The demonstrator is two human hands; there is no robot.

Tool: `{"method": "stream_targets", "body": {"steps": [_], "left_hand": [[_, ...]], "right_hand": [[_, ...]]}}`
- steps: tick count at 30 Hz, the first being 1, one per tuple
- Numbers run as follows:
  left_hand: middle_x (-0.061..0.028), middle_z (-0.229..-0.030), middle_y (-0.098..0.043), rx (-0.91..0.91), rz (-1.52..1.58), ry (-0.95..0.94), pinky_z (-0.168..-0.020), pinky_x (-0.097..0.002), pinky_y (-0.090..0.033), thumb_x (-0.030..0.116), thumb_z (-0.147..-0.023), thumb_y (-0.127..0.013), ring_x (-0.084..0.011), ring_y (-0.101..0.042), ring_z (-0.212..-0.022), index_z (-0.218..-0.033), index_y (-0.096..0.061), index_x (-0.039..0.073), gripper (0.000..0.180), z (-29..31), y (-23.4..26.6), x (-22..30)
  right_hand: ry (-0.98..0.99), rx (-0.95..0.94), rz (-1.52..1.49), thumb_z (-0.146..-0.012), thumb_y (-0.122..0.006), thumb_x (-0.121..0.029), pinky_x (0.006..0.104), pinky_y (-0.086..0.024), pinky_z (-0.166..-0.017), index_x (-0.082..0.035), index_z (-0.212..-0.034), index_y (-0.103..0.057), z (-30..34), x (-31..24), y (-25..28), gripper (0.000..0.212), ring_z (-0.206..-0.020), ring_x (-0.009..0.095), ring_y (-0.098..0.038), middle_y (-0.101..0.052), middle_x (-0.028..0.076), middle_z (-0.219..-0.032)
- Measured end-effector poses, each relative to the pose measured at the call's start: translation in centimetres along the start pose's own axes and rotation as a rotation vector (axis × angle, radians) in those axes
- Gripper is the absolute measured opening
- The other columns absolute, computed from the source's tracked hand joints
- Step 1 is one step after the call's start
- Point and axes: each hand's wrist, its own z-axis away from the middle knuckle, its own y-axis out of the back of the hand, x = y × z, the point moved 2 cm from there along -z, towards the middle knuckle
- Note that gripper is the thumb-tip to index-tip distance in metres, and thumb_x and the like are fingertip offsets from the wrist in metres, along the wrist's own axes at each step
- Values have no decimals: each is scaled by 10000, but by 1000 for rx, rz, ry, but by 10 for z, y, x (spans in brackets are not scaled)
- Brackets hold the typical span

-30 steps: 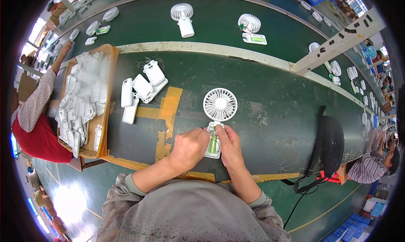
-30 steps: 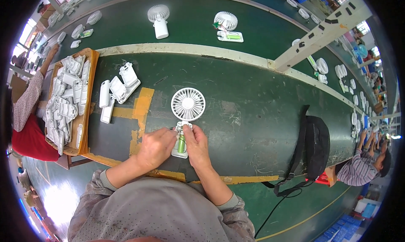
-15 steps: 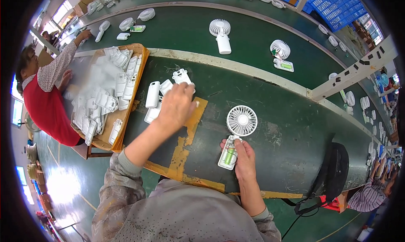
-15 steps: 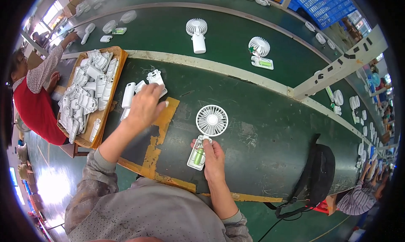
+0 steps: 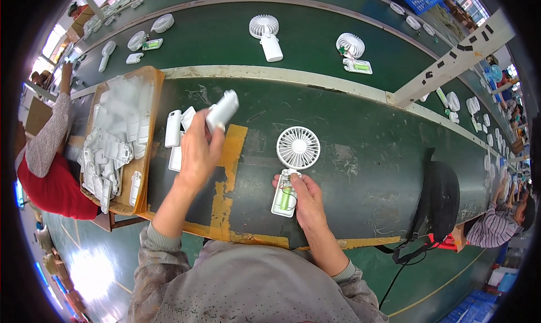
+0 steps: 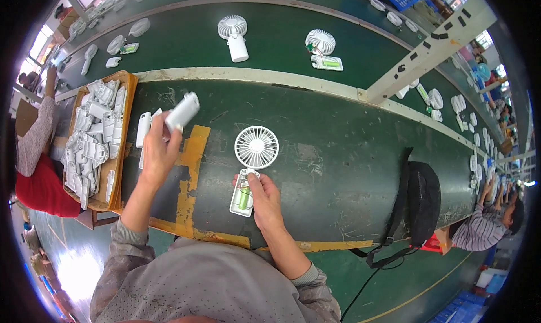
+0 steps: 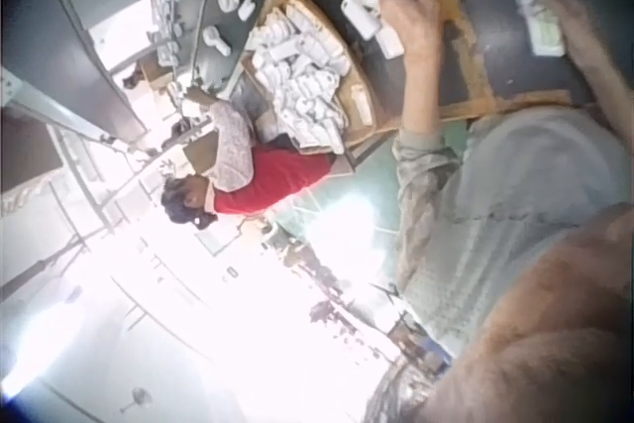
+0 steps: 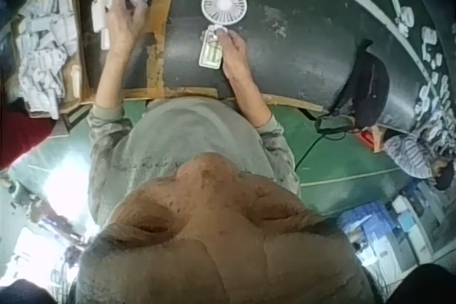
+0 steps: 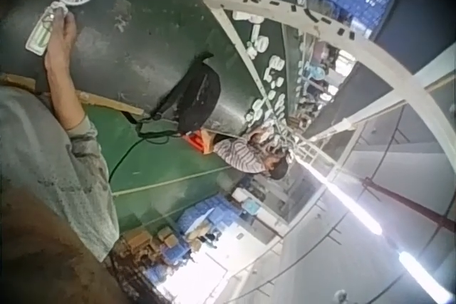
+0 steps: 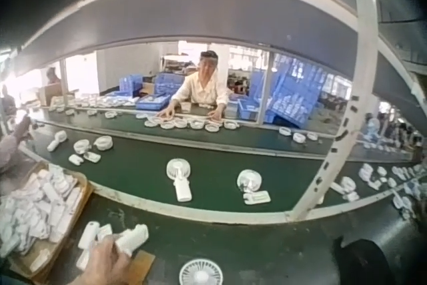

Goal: The person assembles portable fans by picking up fan parts from a conveyor belt, connecting the fan heads to the battery bases, snapping on handle covers, and placing the assembled fans back onto the belt.

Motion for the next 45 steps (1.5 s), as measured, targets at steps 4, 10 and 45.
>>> {"method": "stream_targets", "body": {"steps": [4, 10, 45], "left_hand": [[-90, -779, -554, -260, 494, 380, -603, -264, -458, 38, -817, -575, -114, -537, -688, -1199, -438, -37, 413, 54, -15, 3], [-177, -1018, -544, -399, 66, 210, -707, -330, -494, 82, -735, -684, -268, -579, -771, -1144, -496, -40, 466, 82, -14, 18], [-134, -743, -562, -553, 41, -107, -628, -409, -469, 25, -711, -627, -328, -585, -709, -776, -533, 23, 114, 78, -48, 59]], "right_hand": [[15, -2, -11, -936, -485, -174, 323, -527, -797, 44, -1058, -498, -2, 1, 0, 251, -918, 229, -633, -621, 187, -1018], [10, -8, -41, -935, -491, -183, 315, -522, -806, 42, -1059, -508, -2, 2, 1, 258, -924, 226, -631, -623, 182, -1017], [9, -37, -116, -935, -506, -197, 225, -462, -697, 8, -1015, -563, -2, 2, 2, 227, -791, 86, -573, -623, 56, -918]]}}
